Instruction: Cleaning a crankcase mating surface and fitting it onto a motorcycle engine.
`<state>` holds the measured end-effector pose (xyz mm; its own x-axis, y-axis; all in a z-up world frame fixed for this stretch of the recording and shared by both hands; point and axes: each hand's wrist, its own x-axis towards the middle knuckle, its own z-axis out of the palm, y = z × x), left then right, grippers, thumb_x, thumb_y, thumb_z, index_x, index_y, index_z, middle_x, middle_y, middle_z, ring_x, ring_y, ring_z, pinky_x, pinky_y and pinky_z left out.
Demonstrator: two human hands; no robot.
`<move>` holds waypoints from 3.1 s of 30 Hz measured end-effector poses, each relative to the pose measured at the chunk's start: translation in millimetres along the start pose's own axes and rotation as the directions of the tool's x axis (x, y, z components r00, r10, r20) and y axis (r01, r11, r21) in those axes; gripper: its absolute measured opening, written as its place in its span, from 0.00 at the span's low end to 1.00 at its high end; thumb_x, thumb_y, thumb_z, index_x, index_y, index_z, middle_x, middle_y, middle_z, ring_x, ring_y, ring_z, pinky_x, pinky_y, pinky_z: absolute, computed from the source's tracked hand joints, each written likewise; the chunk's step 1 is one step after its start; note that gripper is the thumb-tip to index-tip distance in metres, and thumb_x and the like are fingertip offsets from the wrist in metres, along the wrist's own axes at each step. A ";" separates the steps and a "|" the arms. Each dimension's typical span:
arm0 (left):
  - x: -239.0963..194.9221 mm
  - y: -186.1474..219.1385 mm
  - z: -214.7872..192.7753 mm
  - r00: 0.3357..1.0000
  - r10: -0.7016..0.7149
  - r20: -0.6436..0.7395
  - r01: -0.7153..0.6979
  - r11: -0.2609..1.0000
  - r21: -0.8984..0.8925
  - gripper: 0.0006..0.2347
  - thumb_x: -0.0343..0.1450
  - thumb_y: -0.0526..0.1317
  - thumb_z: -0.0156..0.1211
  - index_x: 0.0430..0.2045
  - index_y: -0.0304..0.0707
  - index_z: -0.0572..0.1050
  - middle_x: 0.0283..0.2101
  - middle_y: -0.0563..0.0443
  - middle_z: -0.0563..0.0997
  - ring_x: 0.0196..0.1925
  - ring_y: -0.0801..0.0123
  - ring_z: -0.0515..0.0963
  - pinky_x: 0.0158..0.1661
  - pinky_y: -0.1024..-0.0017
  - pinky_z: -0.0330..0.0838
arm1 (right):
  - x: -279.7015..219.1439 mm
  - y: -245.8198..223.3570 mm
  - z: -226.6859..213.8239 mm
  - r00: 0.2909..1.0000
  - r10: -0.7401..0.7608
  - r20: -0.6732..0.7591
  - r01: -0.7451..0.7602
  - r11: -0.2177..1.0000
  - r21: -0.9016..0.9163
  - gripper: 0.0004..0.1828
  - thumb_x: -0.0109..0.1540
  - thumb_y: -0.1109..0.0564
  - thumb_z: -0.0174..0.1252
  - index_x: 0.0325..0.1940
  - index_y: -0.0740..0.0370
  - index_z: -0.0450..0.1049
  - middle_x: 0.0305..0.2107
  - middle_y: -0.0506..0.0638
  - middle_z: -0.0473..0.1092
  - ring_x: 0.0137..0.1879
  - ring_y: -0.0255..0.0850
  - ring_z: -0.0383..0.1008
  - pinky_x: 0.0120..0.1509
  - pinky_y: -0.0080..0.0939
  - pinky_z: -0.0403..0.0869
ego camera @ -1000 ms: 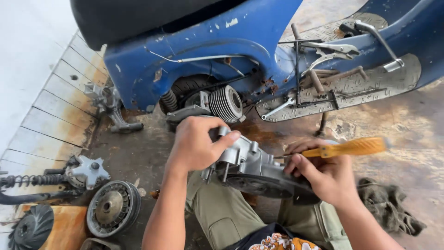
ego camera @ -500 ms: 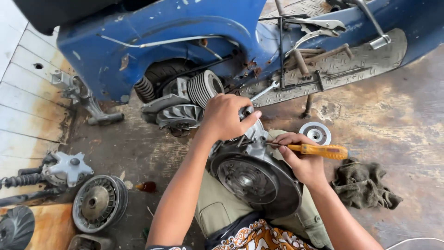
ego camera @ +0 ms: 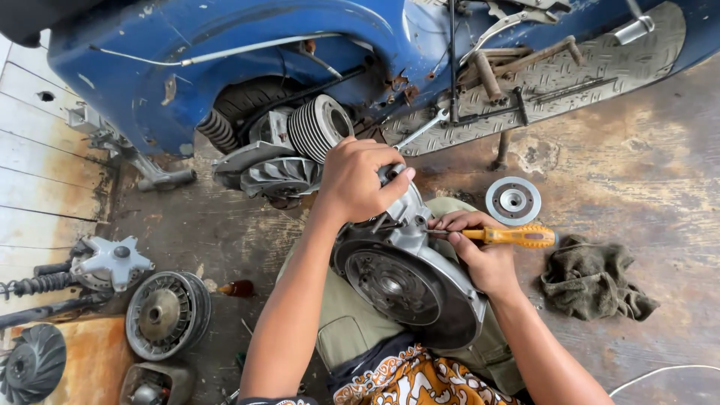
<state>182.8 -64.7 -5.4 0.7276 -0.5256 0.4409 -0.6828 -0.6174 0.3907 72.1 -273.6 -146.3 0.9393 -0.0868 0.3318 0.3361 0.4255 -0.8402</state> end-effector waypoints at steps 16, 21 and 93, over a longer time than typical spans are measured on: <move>-1.0 2.4 17.4 0.999 0.043 -0.030 -0.049 0.970 -0.237 0.15 0.72 0.54 0.56 0.37 0.45 0.82 0.36 0.52 0.81 0.44 0.56 0.79 0.48 0.63 0.69 | 4.5 -35.5 6.0 0.991 -0.130 -0.008 0.123 0.954 -0.272 0.09 0.61 0.64 0.65 0.36 0.74 0.73 0.33 0.65 0.76 0.47 0.57 0.83 0.55 0.55 0.78; -6.3 -12.4 35.4 1.000 0.028 -0.014 -0.031 0.970 -0.240 0.16 0.73 0.54 0.58 0.42 0.43 0.81 0.36 0.48 0.78 0.45 0.53 0.78 0.54 0.61 0.67 | 18.6 -48.3 11.8 0.977 -0.197 0.084 0.212 0.853 -0.477 0.05 0.57 0.65 0.69 0.32 0.70 0.79 0.30 0.61 0.78 0.42 0.57 0.84 0.48 0.51 0.80; -44.9 -44.7 40.3 0.995 -0.048 0.093 0.095 0.779 -0.619 0.30 0.73 0.59 0.53 0.66 0.40 0.67 0.73 0.40 0.58 0.77 0.42 0.55 0.72 0.46 0.49 | 56.7 -23.3 1.7 0.866 -0.365 0.342 0.472 0.821 -0.320 0.05 0.58 0.68 0.69 0.31 0.71 0.78 0.29 0.61 0.78 0.42 0.56 0.80 0.51 0.53 0.78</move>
<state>183.3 -37.1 -75.2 0.7623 -0.5478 0.3447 -0.5043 -0.1689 0.8468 117.5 -287.0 -107.1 0.6674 0.0773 0.7407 0.7417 0.0206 -0.6705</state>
